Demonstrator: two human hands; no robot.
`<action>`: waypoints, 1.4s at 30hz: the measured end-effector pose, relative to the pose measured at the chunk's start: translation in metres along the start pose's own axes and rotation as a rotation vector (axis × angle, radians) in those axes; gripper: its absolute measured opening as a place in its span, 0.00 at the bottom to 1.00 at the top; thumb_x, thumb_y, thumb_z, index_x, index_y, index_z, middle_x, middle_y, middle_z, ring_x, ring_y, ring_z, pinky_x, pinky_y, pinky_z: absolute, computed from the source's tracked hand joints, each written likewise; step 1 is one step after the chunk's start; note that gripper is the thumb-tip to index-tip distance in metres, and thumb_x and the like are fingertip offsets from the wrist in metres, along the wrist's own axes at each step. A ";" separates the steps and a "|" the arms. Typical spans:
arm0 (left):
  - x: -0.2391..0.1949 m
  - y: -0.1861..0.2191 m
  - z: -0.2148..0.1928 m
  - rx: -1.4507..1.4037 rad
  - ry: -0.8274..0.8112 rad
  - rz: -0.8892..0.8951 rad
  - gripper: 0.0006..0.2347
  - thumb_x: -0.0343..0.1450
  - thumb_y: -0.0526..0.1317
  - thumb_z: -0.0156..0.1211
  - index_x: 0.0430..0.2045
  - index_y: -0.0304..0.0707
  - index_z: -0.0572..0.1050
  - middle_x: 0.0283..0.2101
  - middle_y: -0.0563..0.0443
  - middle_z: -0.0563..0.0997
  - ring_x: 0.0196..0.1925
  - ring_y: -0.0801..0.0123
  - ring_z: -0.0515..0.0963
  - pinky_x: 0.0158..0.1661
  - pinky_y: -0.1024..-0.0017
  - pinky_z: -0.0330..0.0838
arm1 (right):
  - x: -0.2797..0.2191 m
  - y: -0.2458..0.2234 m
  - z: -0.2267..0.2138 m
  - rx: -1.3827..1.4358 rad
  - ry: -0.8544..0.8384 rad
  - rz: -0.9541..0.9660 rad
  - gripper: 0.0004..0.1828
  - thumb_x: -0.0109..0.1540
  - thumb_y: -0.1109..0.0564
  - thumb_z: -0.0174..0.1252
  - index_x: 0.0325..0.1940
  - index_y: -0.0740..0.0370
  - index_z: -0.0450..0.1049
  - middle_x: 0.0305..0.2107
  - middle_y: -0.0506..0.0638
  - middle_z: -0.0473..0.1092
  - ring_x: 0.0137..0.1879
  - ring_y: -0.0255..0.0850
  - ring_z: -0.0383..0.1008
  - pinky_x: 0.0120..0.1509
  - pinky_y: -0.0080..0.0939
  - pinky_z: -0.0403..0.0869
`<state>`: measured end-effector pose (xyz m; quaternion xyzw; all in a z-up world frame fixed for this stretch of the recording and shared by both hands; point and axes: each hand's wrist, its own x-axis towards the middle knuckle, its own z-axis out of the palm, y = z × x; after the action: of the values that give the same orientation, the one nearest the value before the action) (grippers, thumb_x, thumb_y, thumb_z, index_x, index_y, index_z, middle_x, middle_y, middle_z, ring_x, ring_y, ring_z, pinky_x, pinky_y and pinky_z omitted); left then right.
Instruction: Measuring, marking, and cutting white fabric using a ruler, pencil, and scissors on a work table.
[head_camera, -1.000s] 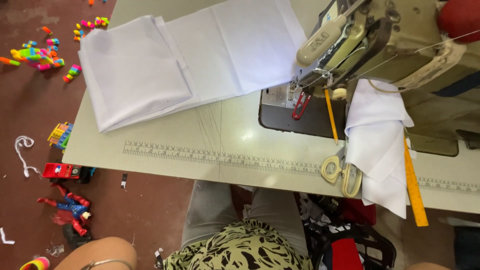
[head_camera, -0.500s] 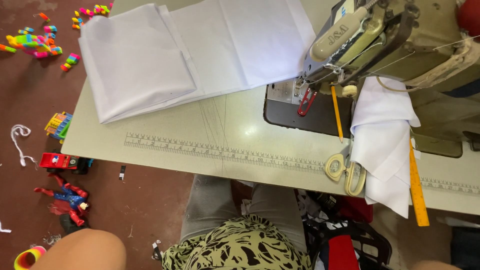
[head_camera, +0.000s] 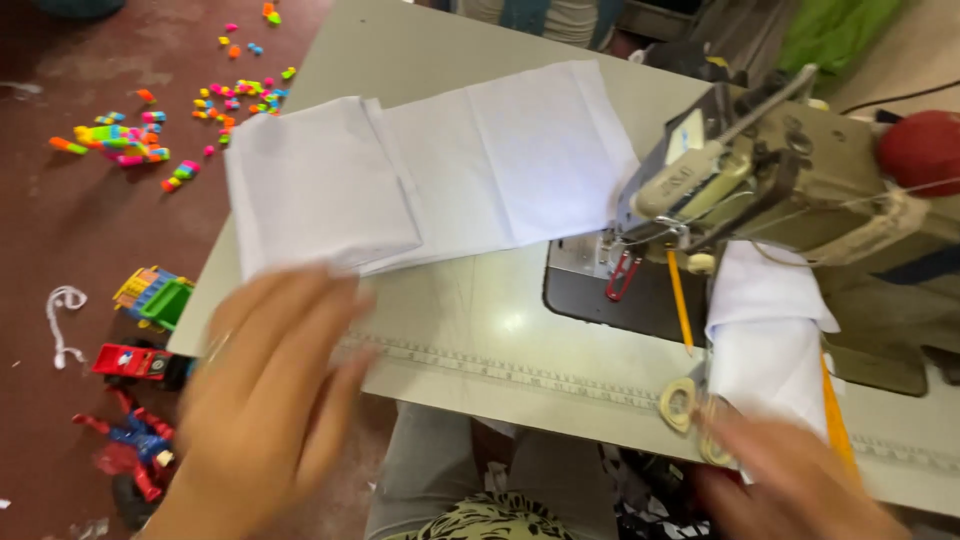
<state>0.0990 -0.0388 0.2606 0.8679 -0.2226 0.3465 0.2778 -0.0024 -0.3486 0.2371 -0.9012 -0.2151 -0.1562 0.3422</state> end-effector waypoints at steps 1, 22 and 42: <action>0.003 -0.029 0.020 -0.008 -0.049 0.060 0.10 0.72 0.33 0.57 0.44 0.25 0.76 0.50 0.33 0.79 0.56 0.40 0.79 0.61 0.48 0.68 | 0.032 0.024 0.009 -0.020 0.013 -0.020 0.21 0.65 0.60 0.54 0.63 0.67 0.68 0.61 0.58 0.70 0.69 0.50 0.71 0.77 0.48 0.67; -0.025 -0.238 0.092 0.220 -0.356 -0.850 0.16 0.63 0.45 0.71 0.33 0.28 0.81 0.34 0.37 0.78 0.41 0.38 0.81 0.42 0.50 0.75 | 0.162 0.197 0.159 -0.651 -0.071 -0.086 0.19 0.73 0.49 0.45 0.64 0.45 0.75 0.60 0.49 0.71 0.66 0.51 0.68 0.68 0.50 0.66; -0.023 -0.264 -0.018 -0.394 0.043 -0.832 0.14 0.66 0.28 0.53 0.44 0.47 0.71 0.41 0.61 0.74 0.38 0.81 0.71 0.35 0.82 0.62 | 0.121 0.139 0.163 -0.481 -0.120 -0.380 0.18 0.55 0.72 0.52 0.47 0.65 0.74 0.31 0.55 0.66 0.33 0.50 0.65 0.31 0.49 0.67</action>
<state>0.2281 0.1742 0.1681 0.8066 0.0890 0.1744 0.5577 0.1922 -0.2973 0.0959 -0.9076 -0.3563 -0.2104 0.0708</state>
